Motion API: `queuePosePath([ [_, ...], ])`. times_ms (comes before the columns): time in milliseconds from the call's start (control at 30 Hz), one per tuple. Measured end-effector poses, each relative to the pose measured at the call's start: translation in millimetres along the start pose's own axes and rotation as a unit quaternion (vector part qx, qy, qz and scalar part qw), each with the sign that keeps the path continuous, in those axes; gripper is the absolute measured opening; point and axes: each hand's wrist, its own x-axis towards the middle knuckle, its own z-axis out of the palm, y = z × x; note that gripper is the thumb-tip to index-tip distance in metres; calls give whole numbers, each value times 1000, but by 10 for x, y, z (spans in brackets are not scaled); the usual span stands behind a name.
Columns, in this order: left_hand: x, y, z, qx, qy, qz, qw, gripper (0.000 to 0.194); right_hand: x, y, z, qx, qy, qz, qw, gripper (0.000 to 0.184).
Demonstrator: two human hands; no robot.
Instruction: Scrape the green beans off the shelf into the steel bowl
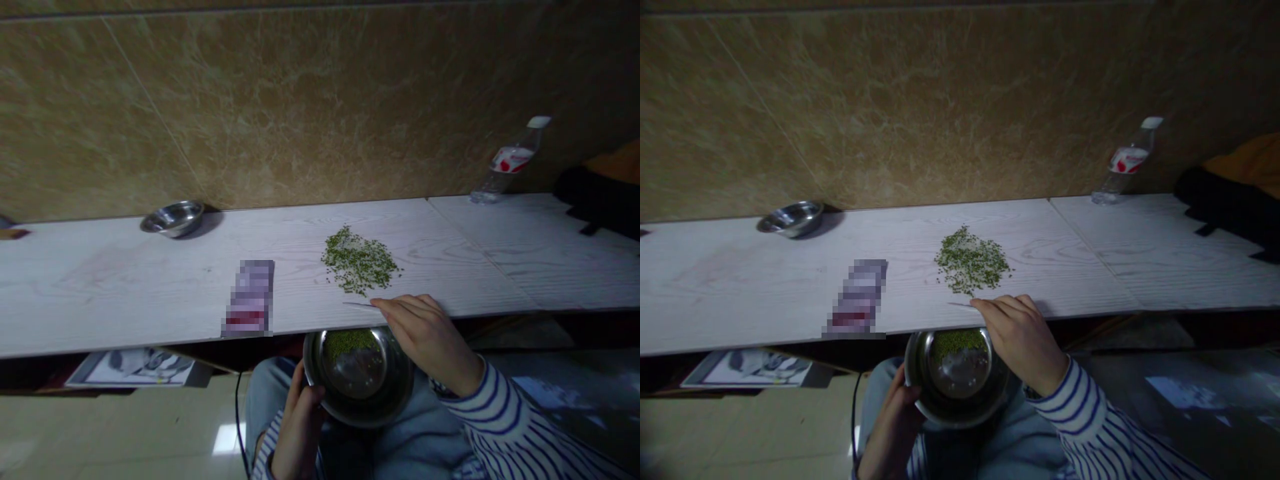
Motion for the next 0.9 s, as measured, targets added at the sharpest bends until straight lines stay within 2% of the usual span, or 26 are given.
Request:
queuePosePath([
  [200, 28, 25, 6, -42, -17, -30, 999, 58, 165, -127, 104, 14, -8, -8, 1000, 28],
  [300, 75, 0, -28, -57, 3, -33, 998, 55, 275, -93, 146, 10, -4, -11, 1000, 28],
  [400, 132, -48, -80, -58, 15, -23, 998, 52, 426, 77, 178, 9, -1, 0, 1000, 27],
  [533, 187, -103, -145, -68, 26, -28, 997, 62, 733, 402, 201, -2, -7, 36, 999, 21],
  [633, 220, -134, -171, -70, 21, -47, 996, 68, 1047, 575, 215, -38, -37, 37, 998, 22],
  [733, 259, -169, -192, -82, -7, -53, 995, 70, 1403, 683, 262, -91, -83, 58, 991, 23],
  [900, 333, -236, -298, -94, -9, -64, 993, 74, 1897, 948, 412, -110, -81, 107, 985, 25],
])
